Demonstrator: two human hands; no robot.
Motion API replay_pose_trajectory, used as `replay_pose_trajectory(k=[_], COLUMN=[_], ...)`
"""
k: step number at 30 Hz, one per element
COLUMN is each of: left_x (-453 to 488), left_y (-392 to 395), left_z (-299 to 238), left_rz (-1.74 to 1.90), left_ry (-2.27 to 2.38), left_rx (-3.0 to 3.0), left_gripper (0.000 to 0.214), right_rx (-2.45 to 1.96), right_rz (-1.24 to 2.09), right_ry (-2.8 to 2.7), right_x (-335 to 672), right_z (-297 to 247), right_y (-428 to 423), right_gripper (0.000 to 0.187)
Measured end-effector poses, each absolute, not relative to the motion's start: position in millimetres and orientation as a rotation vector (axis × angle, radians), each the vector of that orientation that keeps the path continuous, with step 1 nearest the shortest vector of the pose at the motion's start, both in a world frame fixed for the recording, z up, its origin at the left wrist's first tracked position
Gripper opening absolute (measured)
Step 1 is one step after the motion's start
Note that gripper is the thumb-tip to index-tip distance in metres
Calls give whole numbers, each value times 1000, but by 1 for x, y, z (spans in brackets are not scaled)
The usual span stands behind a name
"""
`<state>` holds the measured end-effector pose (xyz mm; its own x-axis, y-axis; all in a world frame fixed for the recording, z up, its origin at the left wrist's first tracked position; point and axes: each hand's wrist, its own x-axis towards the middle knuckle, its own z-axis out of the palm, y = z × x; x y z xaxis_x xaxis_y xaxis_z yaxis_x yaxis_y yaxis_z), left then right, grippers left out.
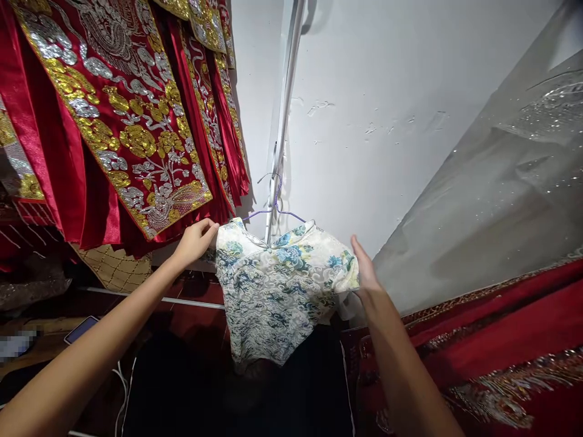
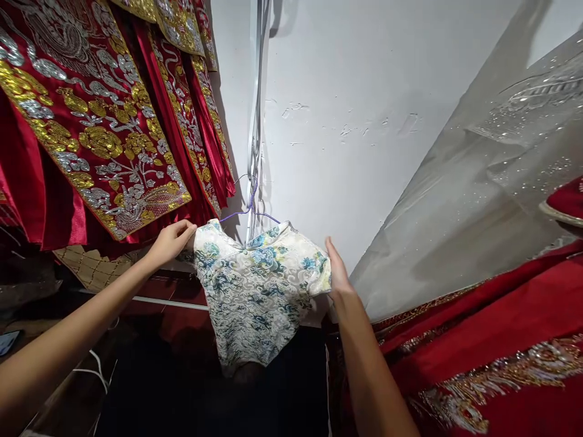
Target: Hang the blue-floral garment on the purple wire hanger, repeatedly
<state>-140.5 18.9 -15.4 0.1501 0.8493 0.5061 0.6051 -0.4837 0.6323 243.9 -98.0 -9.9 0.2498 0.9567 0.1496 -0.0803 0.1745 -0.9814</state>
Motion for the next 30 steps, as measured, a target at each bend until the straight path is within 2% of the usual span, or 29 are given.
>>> replay_pose_trajectory(k=[5, 9, 11, 13, 16, 19, 21, 24, 25, 28, 30], left_x=[-131, -91, -73, -60, -48, -48, -59, -86, -96, -123, -137], left_y=[2, -33, -57, -80, -104, -119, -129, -145, -149, -152, -141], left_z=[-5, 37, 62, 83, 92, 76, 60, 50, 52, 64, 71], left_rz=[1438, 1639, 1505, 1289, 1040, 900, 738, 407, 305, 211, 353], left_ry=[1328, 1040, 820, 626, 503, 572, 657, 756, 785, 890, 976], left_rx=[2214, 2012, 1729, 1472, 1204, 1044, 1046, 1283, 1407, 1757, 1919], left_gripper=[31, 29, 30, 35, 36, 30, 32, 38, 36, 31, 32], right_rx=[-1168, -1124, -1125, -1159, -1161, -903, -756, -922, -1019, -1222, -1243], right_rz=[1146, 697, 514, 517, 702, 1066, 1115, 728, 602, 558, 734], right_ry=[-1041, -661, -619, -752, -1150, -1981, -2214, -1867, -1704, -1514, -1505], right_x=[257, 244, 231, 212, 178, 155, 154, 170, 178, 198, 203], right_z=[26, 44, 41, 36, 31, 30, 22, -3, -14, -41, -49], right_y=[-112, -139, -165, -197, -239, -250, -234, -188, -172, -137, -130], right_gripper=[45, 36, 41, 51, 55, 58, 48, 25, 26, 52, 47])
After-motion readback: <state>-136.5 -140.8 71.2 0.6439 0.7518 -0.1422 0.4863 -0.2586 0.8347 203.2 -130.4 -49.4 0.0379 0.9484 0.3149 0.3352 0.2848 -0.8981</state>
